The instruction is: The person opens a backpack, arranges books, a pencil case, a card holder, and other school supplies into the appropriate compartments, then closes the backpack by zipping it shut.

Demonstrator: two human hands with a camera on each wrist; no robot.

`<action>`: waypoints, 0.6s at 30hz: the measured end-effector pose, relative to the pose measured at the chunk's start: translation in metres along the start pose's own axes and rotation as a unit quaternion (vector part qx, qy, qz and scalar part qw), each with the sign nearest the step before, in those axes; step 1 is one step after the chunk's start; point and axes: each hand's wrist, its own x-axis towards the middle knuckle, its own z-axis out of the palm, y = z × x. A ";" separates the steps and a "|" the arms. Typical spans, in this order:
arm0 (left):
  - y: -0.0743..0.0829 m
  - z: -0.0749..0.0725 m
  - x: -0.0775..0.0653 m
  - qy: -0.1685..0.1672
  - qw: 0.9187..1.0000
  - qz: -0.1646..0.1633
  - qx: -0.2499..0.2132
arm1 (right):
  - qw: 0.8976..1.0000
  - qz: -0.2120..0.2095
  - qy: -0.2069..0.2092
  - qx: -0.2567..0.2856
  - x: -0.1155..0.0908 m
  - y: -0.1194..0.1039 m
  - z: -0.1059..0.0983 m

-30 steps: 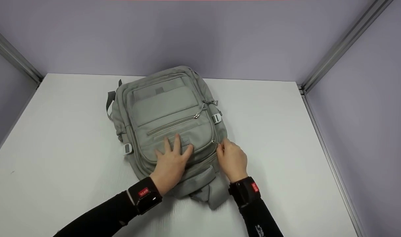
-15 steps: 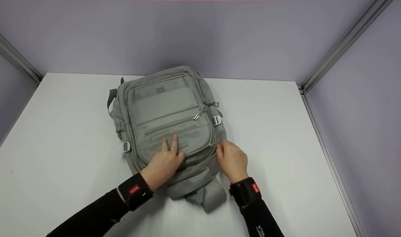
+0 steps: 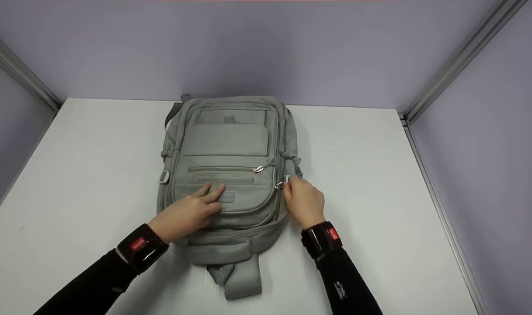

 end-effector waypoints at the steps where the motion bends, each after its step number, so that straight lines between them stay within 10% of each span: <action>1: 0.000 0.000 0.000 0.000 1.000 0.000 -0.001 | 1.000 0.000 0.000 -0.004 0.006 0.001 0.000; 11: 0.004 0.002 0.003 -0.007 1.000 0.004 0.004 | 0.999 0.009 -0.018 -0.050 0.065 0.002 -0.005; 18: 0.006 0.004 0.005 -0.008 1.000 -0.002 0.007 | 0.999 0.015 0.000 -0.029 0.067 0.004 0.000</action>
